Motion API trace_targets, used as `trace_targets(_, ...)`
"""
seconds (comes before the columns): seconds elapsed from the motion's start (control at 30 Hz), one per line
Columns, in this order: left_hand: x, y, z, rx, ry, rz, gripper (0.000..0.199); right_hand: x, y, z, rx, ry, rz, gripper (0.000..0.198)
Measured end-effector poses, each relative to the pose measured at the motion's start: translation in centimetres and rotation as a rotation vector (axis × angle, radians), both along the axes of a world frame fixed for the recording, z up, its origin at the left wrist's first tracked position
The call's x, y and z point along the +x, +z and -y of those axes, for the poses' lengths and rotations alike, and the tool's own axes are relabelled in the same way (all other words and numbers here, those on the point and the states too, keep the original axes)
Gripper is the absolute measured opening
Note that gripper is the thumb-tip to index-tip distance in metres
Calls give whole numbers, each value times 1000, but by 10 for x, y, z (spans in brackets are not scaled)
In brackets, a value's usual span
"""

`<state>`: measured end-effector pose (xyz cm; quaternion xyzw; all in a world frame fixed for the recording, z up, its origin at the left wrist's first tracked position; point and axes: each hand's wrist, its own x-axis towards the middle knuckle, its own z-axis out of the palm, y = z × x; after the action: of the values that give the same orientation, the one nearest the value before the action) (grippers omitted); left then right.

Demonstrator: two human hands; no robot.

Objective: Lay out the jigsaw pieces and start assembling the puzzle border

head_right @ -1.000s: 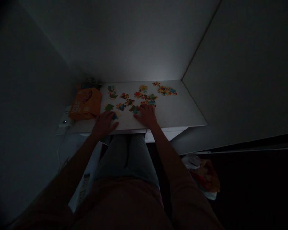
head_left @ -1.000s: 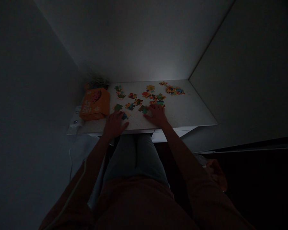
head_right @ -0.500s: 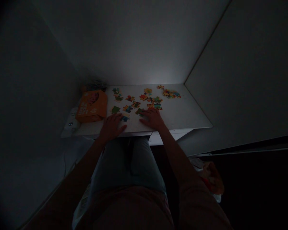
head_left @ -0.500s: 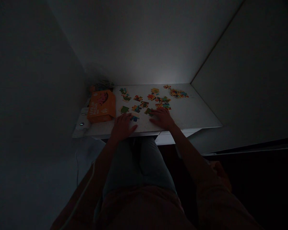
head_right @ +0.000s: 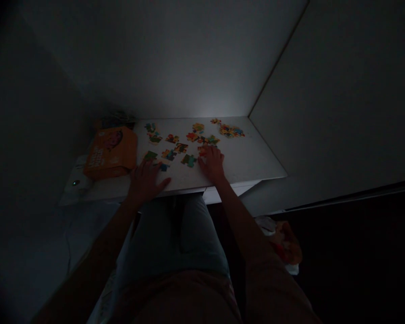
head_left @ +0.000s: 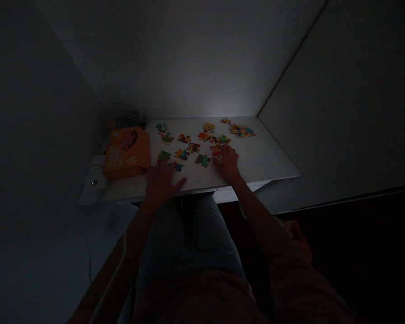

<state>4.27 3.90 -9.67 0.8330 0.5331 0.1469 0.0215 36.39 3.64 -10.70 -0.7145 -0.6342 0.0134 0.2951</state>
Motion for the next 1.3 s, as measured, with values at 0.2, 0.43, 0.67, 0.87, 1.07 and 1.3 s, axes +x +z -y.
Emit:
trace_targets(0.2, 35, -1, -19, -69, 13, -11, 87, 20, -3, -4, 90, -163, -61, 61)
trace_targets(0.43, 78, -11, -36, -18, -30, 20, 97, 62, 8, 5, -25, -116, 32, 52)
trace_targets(0.67, 100, -7, -91, -87, -14, 31, 107, 73, 5, -20, -139, -7, 126, 58)
trace_targets(0.87, 64, -6, -85, -30, 17, 48, 94, 71, -1, -42, -200, -18, 155, 61)
trace_targets(1.07, 25, -7, -61, 18, 108, 65, 89, 78, -4, -17, -208, -92, 165, 61)
trace_targets(1.3, 30, -4, -62, -2, 94, 80, 90, 75, -10, -3, -209, -111, 174, 68)
